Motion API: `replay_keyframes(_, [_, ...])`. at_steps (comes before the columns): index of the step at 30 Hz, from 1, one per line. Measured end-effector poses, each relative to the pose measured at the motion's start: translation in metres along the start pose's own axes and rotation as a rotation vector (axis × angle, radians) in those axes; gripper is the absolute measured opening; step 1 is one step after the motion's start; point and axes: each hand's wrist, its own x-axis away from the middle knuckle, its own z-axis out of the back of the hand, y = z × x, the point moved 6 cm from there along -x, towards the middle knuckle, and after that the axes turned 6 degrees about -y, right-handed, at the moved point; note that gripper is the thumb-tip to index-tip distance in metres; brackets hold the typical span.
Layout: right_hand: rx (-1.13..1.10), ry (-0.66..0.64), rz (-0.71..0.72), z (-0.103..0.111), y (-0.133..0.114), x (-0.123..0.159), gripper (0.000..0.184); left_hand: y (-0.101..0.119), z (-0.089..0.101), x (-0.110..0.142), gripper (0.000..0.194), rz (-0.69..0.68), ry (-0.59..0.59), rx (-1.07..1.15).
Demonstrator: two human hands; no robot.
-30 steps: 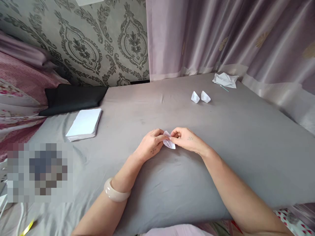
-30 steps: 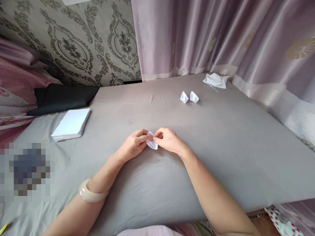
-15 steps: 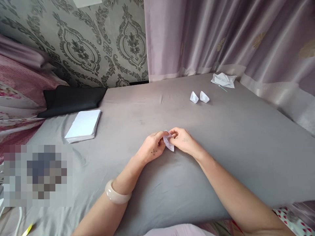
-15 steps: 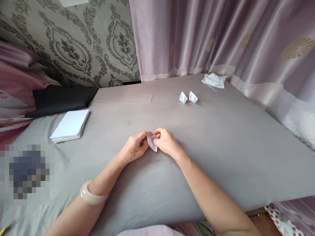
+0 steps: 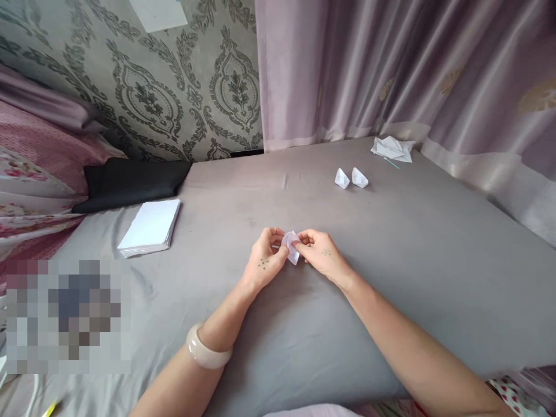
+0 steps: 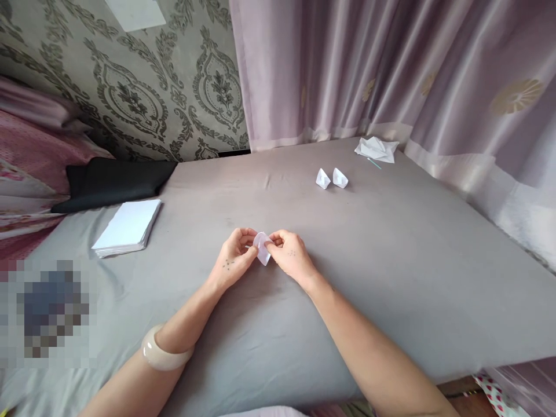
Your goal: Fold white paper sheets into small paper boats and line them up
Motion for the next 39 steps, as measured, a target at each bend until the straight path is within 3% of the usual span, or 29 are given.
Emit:
replay_keyframes(12, [0.061, -0.063, 0.043, -0.002, -0.015, 0.007, 0.024, -0.001, -0.001, -0.002, 0.033, 0.064, -0.065, 0.049])
replay_keyframes(19, [0.268, 0.08, 0.068, 0.002, -0.026, 0.014, 0.024, -0.005, 0.0, 0.0, 0.032, 0.144, -0.005, 0.008])
replay_keyframes(26, [0.356, 0.057, 0.122, -0.002, -0.026, 0.012, 0.026, -0.002, -0.001, -0.001, 0.032, 0.053, 0.004, -0.089])
replay_keyframes(30, [0.404, 0.089, 0.14, -0.003, -0.029, 0.015, 0.025, -0.001, 0.0, 0.0, 0.029, 0.091, 0.002, -0.122])
replay_keyframes(39, [0.509, 0.028, 0.179, -0.006, -0.026, 0.012, 0.028, 0.005, 0.001, 0.001, 0.027, 0.125, -0.026, -0.205])
